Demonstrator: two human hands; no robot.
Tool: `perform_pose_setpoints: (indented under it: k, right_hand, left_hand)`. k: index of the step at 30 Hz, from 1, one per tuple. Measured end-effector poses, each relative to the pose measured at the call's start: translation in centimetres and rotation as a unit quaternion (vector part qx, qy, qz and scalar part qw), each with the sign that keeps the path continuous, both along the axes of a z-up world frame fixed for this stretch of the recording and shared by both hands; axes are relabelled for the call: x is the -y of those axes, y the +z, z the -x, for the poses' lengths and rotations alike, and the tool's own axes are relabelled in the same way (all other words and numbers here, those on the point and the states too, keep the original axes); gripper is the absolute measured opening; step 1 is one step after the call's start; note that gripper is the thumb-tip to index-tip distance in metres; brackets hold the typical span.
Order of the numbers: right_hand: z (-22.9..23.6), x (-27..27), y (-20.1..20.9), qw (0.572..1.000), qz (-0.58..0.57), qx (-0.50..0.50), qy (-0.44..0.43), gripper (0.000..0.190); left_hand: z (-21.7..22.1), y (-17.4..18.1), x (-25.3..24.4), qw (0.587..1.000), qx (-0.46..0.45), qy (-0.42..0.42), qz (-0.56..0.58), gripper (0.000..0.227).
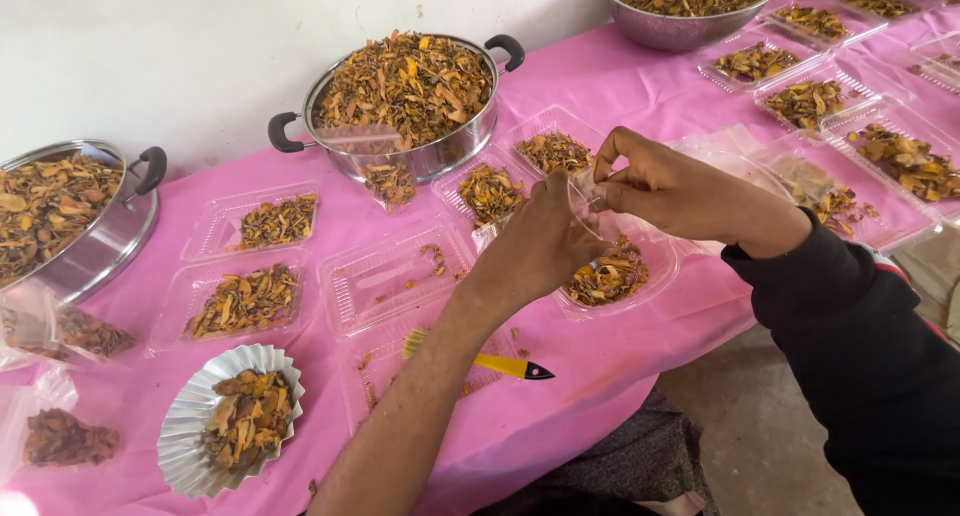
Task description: Sorting and cleaning dried tea leaves using a brush and hands before placing them into small plastic bags.
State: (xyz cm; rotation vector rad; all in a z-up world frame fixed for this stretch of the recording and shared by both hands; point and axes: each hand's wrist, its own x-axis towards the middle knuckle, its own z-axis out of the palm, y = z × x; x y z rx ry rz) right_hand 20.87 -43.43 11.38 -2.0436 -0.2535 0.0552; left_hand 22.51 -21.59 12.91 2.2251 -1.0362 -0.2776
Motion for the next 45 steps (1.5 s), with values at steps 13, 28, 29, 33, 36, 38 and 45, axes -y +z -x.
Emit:
perform_pose_setpoints:
  k: [13,28,29,33,36,38,45]
  right_hand:
    - [2.5,-1.6,4.3,0.978,0.110,0.169,0.056,0.024]
    - [3.2,-1.2,-0.5,0.962,0.253,0.018,-0.106,0.026]
    - [2.9,-0.7,-1.2,0.960,0.277,0.042,-0.006,0.033]
    - [0.4,1.7,-5.8,0.913,0.338,0.118,0.193,0.065]
    - [2.2,-3.4,-1.0,0.919,0.340,0.001,0.197,0.061]
    - [2.0,-4.0,-1.5,0.918,0.346,0.002,0.193,0.059]
    - [1.3,-3.5,-3.7,0.924,0.362,0.015,0.125,0.047]
  left_hand:
    - [-1.4,-0.9,0.0,0.998,-0.013,0.063,0.003,0.100]
    - [-0.9,0.5,-1.3,0.997,0.001,0.076,-0.016,0.094]
    - [-0.8,0.5,-1.4,0.997,0.008,0.074,-0.007,0.086]
    - [-0.8,0.2,-1.3,0.996,0.043,0.081,-0.004,0.081]
    - [-0.5,0.7,-2.2,0.998,0.021,0.057,0.024,0.082]
    - [-0.8,0.2,-2.0,0.998,0.027,0.055,0.013,0.085]
    - [-1.5,-1.3,-1.3,0.997,0.047,0.053,0.001,0.091]
